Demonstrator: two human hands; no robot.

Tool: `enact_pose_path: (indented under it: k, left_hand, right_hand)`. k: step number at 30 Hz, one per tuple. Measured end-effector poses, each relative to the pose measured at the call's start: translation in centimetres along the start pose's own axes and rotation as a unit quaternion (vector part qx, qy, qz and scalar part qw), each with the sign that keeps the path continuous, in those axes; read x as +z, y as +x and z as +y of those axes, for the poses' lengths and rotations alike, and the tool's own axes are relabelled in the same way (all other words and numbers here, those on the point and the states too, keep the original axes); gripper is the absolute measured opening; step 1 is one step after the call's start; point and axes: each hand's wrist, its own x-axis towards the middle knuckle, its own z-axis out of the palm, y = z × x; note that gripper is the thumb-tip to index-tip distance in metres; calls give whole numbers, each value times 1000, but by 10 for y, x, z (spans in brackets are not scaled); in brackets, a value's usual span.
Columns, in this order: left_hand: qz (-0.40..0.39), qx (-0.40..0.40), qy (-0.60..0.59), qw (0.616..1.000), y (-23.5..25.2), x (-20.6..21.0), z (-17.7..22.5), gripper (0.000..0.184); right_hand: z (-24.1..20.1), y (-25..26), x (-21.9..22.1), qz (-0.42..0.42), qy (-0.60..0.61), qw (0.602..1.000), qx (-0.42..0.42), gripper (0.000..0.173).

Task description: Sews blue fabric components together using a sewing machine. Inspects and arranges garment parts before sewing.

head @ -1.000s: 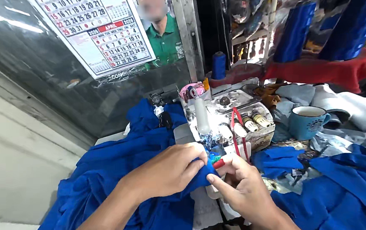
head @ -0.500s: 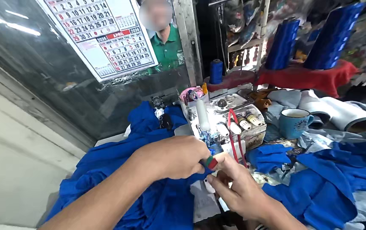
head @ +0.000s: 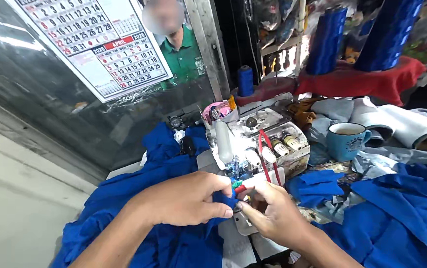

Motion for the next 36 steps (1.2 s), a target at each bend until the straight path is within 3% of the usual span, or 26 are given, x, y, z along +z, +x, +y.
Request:
enact_pose_path:
  k: [6, 8, 11, 13, 15, 18, 22, 26, 29, 32, 36]
  left_hand:
    - [3, 18, -12, 1000, -3, 1, -1, 14]
    - [-1, 14, -23, 1000, -6, -2, 3, 15]
    - [-8, 9, -10, 1000, -8, -6, 7, 15]
    - [-17, -7, 12, 1000, -7, -5, 10, 16]
    - [-20, -13, 77, 997, 1, -3, 10, 16]
    - [-16, 38, 206, 978, 10, 0, 8, 16]
    - [-31, 64, 268, 961, 10, 10, 16, 18]
    - [59, 59, 315, 945, 14, 3, -18, 21]
    - [88, 46, 329, 939, 5, 8, -4, 25]
    - [145, 27, 335, 931, 5, 28, 16, 19]
    - [289, -4, 318, 903, -24, 29, -11, 33]
  right_hand:
    - [-10, 13, 0, 21, 7, 1000, 8, 25]
    - [-21, 14, 0, -34, 50, 997, 48, 37]
    - [-35, 19, -8, -156, 140, 970, 122, 40]
    - [-35, 22, -13, -183, 72, 973, 122, 33]
    - [-27, 21, -15, -207, 9, 974, 88, 35]
    - [-31, -2, -20, -207, -52, 976, 34, 35]
    - [-36, -41, -13, -139, -108, 978, 112, 31]
    - [-13, -27, 4, -136, 64, 979, 137, 20]
    - [-16, 0, -9, -209, 217, 930, 209, 22]
    - [-9, 9, -19, -269, 277, 902, 193, 25]
    - [-17, -2, -16, -231, 317, 898, 199, 24]
